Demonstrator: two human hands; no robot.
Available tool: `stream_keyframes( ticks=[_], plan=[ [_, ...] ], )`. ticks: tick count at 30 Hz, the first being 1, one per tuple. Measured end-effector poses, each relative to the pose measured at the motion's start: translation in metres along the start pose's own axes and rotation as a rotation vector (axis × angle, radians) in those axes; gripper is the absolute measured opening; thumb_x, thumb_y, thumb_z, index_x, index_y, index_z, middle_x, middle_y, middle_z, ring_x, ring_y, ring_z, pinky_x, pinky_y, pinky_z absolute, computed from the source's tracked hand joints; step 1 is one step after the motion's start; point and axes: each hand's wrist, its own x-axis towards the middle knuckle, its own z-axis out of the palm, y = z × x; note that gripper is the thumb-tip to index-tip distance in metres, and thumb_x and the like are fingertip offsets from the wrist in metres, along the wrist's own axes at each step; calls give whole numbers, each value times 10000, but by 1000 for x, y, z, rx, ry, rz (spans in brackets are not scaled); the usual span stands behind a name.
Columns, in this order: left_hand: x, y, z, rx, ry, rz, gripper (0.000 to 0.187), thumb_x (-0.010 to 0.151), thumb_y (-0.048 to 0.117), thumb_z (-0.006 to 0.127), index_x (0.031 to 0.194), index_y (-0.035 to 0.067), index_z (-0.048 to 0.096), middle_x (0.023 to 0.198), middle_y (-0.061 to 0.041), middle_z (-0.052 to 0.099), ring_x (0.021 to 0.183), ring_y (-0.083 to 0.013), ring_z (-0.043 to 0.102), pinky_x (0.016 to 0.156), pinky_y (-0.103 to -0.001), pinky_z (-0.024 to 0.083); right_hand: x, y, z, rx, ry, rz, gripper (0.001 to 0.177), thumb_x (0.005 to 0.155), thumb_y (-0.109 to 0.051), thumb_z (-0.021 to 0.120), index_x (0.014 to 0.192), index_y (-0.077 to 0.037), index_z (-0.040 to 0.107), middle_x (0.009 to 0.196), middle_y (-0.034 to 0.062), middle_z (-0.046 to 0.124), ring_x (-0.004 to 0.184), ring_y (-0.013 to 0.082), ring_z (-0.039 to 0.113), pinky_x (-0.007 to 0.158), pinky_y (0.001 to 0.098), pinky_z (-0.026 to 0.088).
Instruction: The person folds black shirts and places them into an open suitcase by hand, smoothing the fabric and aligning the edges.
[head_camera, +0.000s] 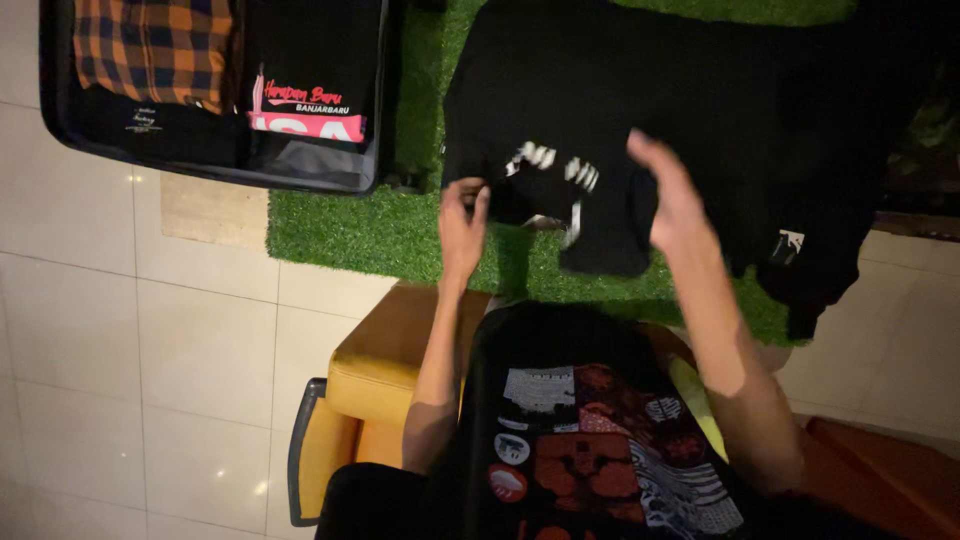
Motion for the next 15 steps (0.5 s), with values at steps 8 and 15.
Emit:
stream_keyframes(
  ticks=[8, 15],
  plan=[
    [8, -61, -8, 534, 127, 171, 372, 955, 258, 715, 1236, 26, 641, 1247, -210, 656, 1132, -442, 590, 930, -543, 475, 118, -69, 24, 271, -832, -331, 405, 1151, -352, 474, 1333, 3, 545, 1281, 140, 623, 1212, 255, 556, 1135, 393, 396],
    [16, -88, -12, 411, 83, 68, 360, 960, 319, 735, 1139, 9, 698, 1183, -192, 687, 1139, -393, 611, 985, -510, 476, 26, -43, -22, -574, -160, -428, 499, 1095, -306, 479, 1486, 2, 450, 1442, 233, 582, 1324, 329, 625, 1088, 463, 501]
  ],
)
